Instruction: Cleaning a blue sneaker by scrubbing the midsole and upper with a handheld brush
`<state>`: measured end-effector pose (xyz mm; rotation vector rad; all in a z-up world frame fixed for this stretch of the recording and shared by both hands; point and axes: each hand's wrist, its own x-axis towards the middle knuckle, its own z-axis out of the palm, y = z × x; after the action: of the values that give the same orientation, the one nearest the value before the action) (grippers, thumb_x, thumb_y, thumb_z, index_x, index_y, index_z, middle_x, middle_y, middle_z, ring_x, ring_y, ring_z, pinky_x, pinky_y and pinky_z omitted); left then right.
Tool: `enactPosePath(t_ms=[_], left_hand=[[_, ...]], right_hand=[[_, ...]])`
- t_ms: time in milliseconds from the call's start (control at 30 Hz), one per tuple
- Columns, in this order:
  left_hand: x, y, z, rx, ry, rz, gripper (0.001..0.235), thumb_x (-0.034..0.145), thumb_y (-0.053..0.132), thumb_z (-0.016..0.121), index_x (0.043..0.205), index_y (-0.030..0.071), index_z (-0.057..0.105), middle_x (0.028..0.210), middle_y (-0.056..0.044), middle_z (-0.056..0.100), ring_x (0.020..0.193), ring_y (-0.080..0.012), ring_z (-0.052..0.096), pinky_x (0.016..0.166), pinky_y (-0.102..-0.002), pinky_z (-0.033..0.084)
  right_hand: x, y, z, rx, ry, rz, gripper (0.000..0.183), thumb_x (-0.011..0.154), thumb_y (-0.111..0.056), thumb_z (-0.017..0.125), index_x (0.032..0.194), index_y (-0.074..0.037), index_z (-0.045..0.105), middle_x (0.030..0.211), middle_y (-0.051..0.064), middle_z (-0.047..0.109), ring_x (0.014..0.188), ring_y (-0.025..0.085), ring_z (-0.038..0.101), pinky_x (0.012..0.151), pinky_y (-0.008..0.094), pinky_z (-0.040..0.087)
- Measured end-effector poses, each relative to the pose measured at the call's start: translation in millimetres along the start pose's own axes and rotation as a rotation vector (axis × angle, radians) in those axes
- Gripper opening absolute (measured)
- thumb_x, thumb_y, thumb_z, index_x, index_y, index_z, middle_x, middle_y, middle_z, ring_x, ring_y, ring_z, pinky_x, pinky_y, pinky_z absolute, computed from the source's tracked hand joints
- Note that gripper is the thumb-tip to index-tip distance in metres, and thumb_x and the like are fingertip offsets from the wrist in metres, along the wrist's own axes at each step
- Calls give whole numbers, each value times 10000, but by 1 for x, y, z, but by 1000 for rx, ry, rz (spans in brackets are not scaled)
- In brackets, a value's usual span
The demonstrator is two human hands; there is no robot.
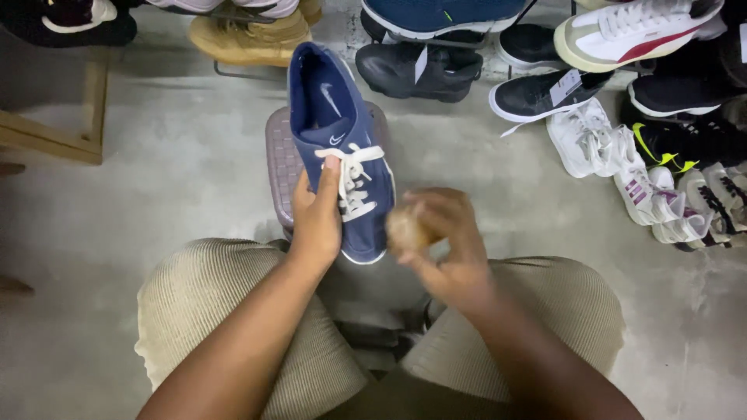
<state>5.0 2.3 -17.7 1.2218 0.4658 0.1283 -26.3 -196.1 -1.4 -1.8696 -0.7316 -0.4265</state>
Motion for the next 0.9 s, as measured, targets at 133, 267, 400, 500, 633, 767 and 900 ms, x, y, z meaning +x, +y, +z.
enactPosePath(t_ms=[133, 267, 400, 500, 633, 767, 900], left_hand=[[0, 1, -9, 93, 36, 104, 413, 1037, 465, 671, 1099, 57, 697, 965, -53, 693, 937, -165, 672, 921, -355, 615], [3, -3, -14, 229, 34, 86, 382, 1027, 441, 698, 1172, 90, 733, 1028, -59, 734, 1004, -185, 679, 981, -418, 569], [-4, 4, -6, 233, 50, 181, 245, 1012, 374, 750, 1080, 139, 749, 940, 4, 734, 913, -116, 656, 906, -353, 582], [-9, 9, -1, 270, 109, 138, 212, 988, 350, 773, 1087, 162, 764, 945, 25, 752, 913, -95, 648, 940, -360, 569], [-7, 6, -4, 224, 56, 160, 221, 1001, 322, 767, 1120, 136, 761, 997, -9, 767, 961, -118, 668, 962, -385, 570], [-10, 9, 3, 225, 57, 185, 215, 991, 280, 788, 1130, 120, 752, 989, -3, 735, 958, -120, 625, 956, -394, 556], [-12, 10, 0, 251, 43, 224, 250, 981, 276, 801, 1150, 97, 755, 1011, -59, 769, 981, -135, 650, 945, -424, 569]], right_hand=[[11, -4, 8, -220, -96, -212, 324, 965, -381, 753, 1228, -200, 810, 1338, 101, 717, 1225, 373, 584, 1087, 514, 509], [5, 9, 9, -325, 27, -152, 329, 969, -219, 778, 1295, -174, 781, 1281, 110, 711, 1187, 387, 557, 1020, 495, 520], [10, 1, 12, -329, 50, -166, 296, 973, -239, 778, 1262, -177, 793, 1302, 99, 702, 1221, 382, 522, 1018, 465, 495], [15, -7, 18, -271, 84, -299, 215, 1008, -259, 724, 1168, -176, 841, 1276, 97, 724, 1201, 345, 535, 999, 406, 485], [9, 21, 11, -407, 117, -240, 315, 830, -151, 903, 1132, -139, 813, 1168, 98, 734, 1148, 317, 605, 1098, 501, 444], [5, 2, 17, -332, 74, -119, 287, 885, -159, 875, 1163, -197, 814, 1242, 86, 715, 1197, 309, 566, 1159, 502, 401], [11, -10, 28, -238, 82, -135, 274, 963, -89, 812, 1229, -130, 763, 1219, 117, 676, 1156, 329, 604, 1129, 527, 437]])
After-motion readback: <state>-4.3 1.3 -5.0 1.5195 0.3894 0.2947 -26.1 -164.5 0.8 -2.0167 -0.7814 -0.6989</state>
